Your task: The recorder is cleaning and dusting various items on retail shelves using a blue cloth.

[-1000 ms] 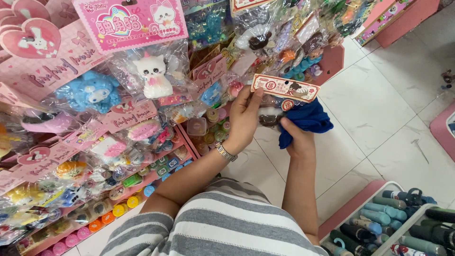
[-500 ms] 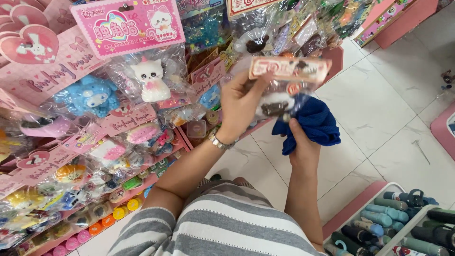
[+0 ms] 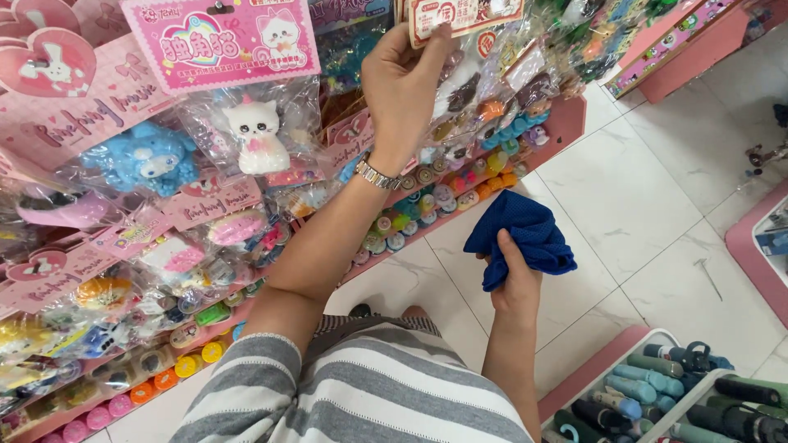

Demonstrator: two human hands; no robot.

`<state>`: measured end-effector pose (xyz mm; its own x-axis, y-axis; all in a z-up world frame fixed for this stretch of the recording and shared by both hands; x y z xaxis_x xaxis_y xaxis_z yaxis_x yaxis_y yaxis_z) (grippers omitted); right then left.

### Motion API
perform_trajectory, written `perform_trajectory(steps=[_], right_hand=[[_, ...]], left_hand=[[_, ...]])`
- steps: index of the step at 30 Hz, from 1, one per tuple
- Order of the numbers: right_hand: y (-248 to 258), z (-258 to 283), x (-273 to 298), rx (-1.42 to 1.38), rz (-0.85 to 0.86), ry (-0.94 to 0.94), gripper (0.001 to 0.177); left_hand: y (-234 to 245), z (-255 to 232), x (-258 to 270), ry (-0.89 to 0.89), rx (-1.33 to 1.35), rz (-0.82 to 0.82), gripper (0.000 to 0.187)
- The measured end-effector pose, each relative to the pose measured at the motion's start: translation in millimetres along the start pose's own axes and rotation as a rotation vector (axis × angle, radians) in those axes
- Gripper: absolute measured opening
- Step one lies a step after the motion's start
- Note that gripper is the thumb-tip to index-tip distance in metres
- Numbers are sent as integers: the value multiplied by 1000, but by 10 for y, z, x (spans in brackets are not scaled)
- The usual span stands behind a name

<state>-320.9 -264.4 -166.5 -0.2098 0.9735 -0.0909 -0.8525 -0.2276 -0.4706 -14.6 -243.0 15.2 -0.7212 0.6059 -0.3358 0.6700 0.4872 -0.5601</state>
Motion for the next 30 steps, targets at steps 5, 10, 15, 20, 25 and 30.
perform_trajectory(steps=[5, 10, 15, 20, 25, 30], right_hand=[[47, -48, -114, -13, 64, 14, 24], [7, -3, -247, 0, 99, -3, 24], [-133, -12, -346, -20, 249, -10, 20], [32, -198, -407, 13, 272, -97, 20], [216, -451, -410, 78, 247, -207, 25], [159, -577, -362, 81, 345, -248, 25]], left_hand=[[55, 49, -69, -87, -121, -54, 18], [142, 119, 55, -46, -313, -215, 19], [128, -37, 875, -174, -416, -244, 48], [938, 313, 1505, -187, -882, -448, 51], [1582, 178, 1774, -185, -950, -787, 63], [1919, 504, 1611, 18, -664, -732, 44]])
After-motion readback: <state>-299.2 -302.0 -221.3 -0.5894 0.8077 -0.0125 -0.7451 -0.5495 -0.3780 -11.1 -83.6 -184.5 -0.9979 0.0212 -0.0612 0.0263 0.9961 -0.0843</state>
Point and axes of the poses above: each hand's wrist, its own x-axis away from the middle knuckle, its own y-axis out of the back of the hand, z = x × y, the point moved 10 cm from there along -x, towards the middle knuckle, and after that the axes turned 12 degrees about y, right-handed, at the moved point
